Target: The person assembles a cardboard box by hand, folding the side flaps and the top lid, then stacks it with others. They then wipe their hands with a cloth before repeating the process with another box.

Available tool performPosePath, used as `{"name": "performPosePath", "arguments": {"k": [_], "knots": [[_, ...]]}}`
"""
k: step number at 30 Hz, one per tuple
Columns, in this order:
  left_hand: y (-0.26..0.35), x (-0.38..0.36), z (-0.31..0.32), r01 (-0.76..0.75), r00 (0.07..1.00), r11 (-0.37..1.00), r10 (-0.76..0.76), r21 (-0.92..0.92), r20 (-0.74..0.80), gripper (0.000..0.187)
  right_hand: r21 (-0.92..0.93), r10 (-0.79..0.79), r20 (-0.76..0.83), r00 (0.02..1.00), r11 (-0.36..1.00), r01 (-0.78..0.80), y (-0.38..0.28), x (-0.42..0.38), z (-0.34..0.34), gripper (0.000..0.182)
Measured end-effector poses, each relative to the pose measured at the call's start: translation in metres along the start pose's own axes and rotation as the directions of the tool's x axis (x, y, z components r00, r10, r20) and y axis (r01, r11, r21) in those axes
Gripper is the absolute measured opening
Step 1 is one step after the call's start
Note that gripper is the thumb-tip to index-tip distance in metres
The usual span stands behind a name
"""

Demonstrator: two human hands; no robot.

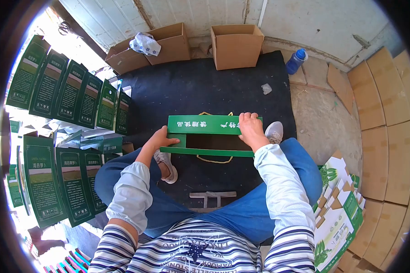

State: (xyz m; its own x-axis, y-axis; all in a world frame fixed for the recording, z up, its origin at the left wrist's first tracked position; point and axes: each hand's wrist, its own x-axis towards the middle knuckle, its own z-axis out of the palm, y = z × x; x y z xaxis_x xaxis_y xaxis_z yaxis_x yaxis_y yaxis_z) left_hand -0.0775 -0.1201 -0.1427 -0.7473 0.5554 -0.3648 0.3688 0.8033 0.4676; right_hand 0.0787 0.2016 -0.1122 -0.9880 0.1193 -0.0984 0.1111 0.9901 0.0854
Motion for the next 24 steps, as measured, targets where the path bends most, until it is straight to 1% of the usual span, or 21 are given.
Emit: {"name": "performPosePath", "arguments": {"k": [3,6,9,10,11,12,15,18,19,21,22,23,24], "knots": [[0.004,0.004,0.004,0.094,0.995,0.993,-0.096,0.076,0.025,0.068,-0.012,-0.001,0.014,1.000,1.000,0.002,0.001,0.002,0.001,0.067],[0.006,0.002,0.005,0.123,0.991,0.987,-0.127,0.105,0.033,0.069,-0.003,-0.004,0.024,1.000,1.000,0.004,0.002,0.004,0.001,0.068],[0.012,-0.001,0.003,0.156,0.986,0.984,-0.160,0.087,0.038,0.081,-0.011,0.002,0.011,1.000,1.000,-0.002,0.001,0.003,0.000,0.068],[0.015,-0.006,0.002,0.059,0.996,0.994,-0.053,0.090,-0.068,0.084,-0.014,-0.002,0.003,1.000,1.000,0.002,0.001,0.002,0.001,0.068],[0.017,-0.012,0.003,-0.039,0.984,0.994,0.057,0.102,-0.171,0.087,-0.017,-0.004,-0.005,1.000,1.000,0.004,0.002,0.001,0.001,0.068],[0.018,-0.015,0.004,-0.137,0.948,0.983,0.166,0.124,-0.270,0.091,-0.022,-0.005,-0.012,1.000,1.000,0.005,0.002,0.000,0.001,0.068],[0.019,-0.013,0.003,-0.115,0.991,0.933,0.133,0.342,-0.029,0.092,0.000,0.008,0.003,1.000,1.000,-0.008,0.001,-0.004,-0.002,0.068],[0.019,-0.012,0.007,-0.078,0.995,0.930,0.095,0.360,-0.029,0.083,0.092,-0.048,0.049,0.998,0.995,0.043,0.009,-0.006,-0.014,0.067],[0.018,-0.010,0.007,-0.076,0.996,0.927,0.087,0.367,-0.015,0.083,0.210,-0.069,-0.005,0.998,0.975,0.068,0.018,-0.009,-0.021,0.055],[0.016,-0.005,0.007,-0.070,0.997,0.923,0.071,0.379,0.014,0.082,0.283,0.102,0.026,0.994,0.953,-0.105,0.033,-0.011,-0.035,0.050],[0.013,-0.003,0.009,-0.084,0.996,0.925,0.088,0.370,0.005,0.082,0.316,0.187,0.045,0.981,0.929,-0.192,0.042,-0.012,-0.045,0.049],[0.010,-0.002,0.011,-0.097,0.994,0.928,0.105,0.360,-0.004,0.082,0.359,0.254,0.127,0.959,0.889,-0.283,0.051,-0.016,-0.055,0.036],[0.008,0.000,0.012,-0.109,0.993,0.930,0.121,0.351,-0.013,0.082,0.422,0.286,0.296,0.911,0.817,-0.394,0.065,-0.018,-0.057,0.035]]}}
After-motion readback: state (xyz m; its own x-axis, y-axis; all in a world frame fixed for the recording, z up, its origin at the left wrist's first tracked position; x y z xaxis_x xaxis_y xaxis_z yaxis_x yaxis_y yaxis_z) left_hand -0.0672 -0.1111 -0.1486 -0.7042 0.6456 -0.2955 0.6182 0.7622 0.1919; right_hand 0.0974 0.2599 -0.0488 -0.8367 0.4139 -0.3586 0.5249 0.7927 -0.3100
